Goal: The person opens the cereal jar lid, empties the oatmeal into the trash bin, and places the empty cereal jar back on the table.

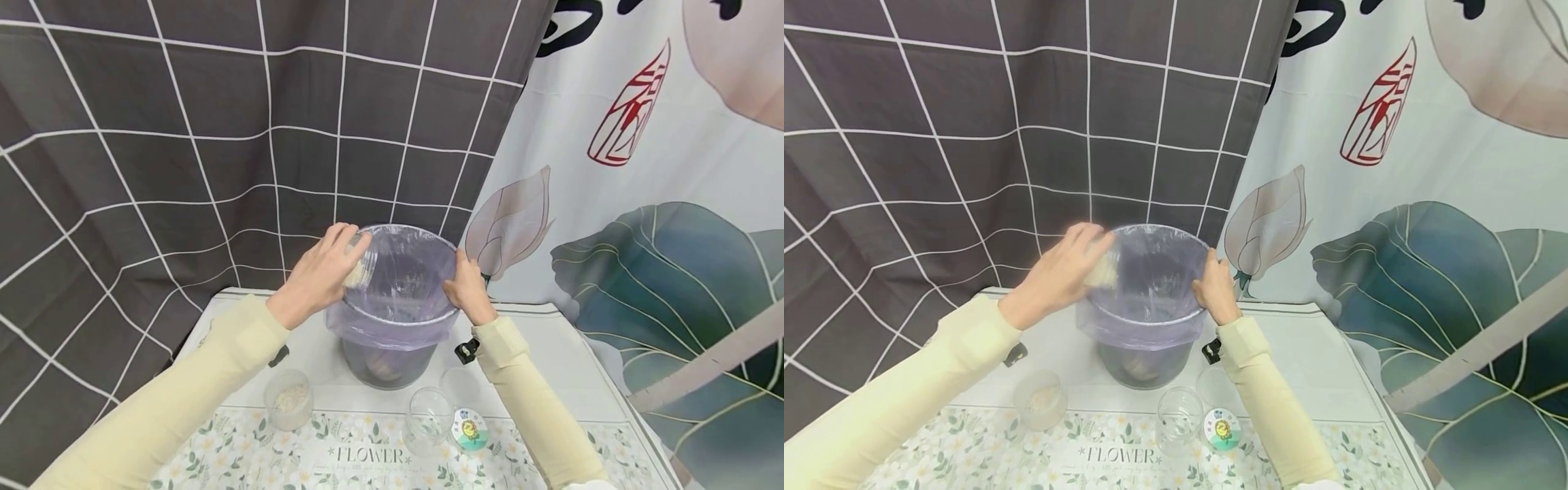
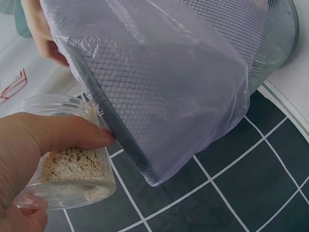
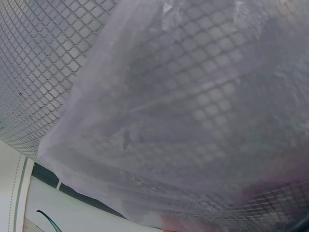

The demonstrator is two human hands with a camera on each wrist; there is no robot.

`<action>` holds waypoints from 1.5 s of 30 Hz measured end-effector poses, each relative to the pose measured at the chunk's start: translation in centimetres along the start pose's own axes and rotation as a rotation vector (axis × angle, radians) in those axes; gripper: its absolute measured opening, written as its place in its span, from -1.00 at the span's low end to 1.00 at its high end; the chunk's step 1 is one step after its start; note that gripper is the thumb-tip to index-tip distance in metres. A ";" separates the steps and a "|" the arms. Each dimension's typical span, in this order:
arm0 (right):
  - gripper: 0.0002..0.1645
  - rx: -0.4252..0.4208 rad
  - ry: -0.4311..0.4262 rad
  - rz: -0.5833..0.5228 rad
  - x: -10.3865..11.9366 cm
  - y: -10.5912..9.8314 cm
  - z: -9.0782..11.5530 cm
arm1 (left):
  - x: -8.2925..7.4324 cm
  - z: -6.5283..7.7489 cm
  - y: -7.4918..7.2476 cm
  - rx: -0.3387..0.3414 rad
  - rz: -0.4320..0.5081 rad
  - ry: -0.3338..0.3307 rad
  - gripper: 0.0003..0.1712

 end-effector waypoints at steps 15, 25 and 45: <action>-0.18 -0.004 0.009 -0.003 -0.2 0.0 0.0 | 0.0 -0.9 -0.5 0.036 -0.083 0.066 -0.14; -0.19 0.000 0.007 -0.002 0.0 -0.1 0.1 | -0.8 -1.4 -0.6 0.032 -0.154 0.155 -0.17; -0.19 -0.001 0.011 -0.004 -0.2 0.0 0.1 | -2.0 -1.8 -1.0 0.011 -0.247 0.298 -0.41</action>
Point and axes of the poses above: each hand's wrist, its own z-axis away from the middle knuckle, its own y-axis out of the palm, x = y × z, the point moved 7 cm from there along -z, towards the middle knuckle, and after that the axes turned 7 degrees about -z, right-handed, at the moved point
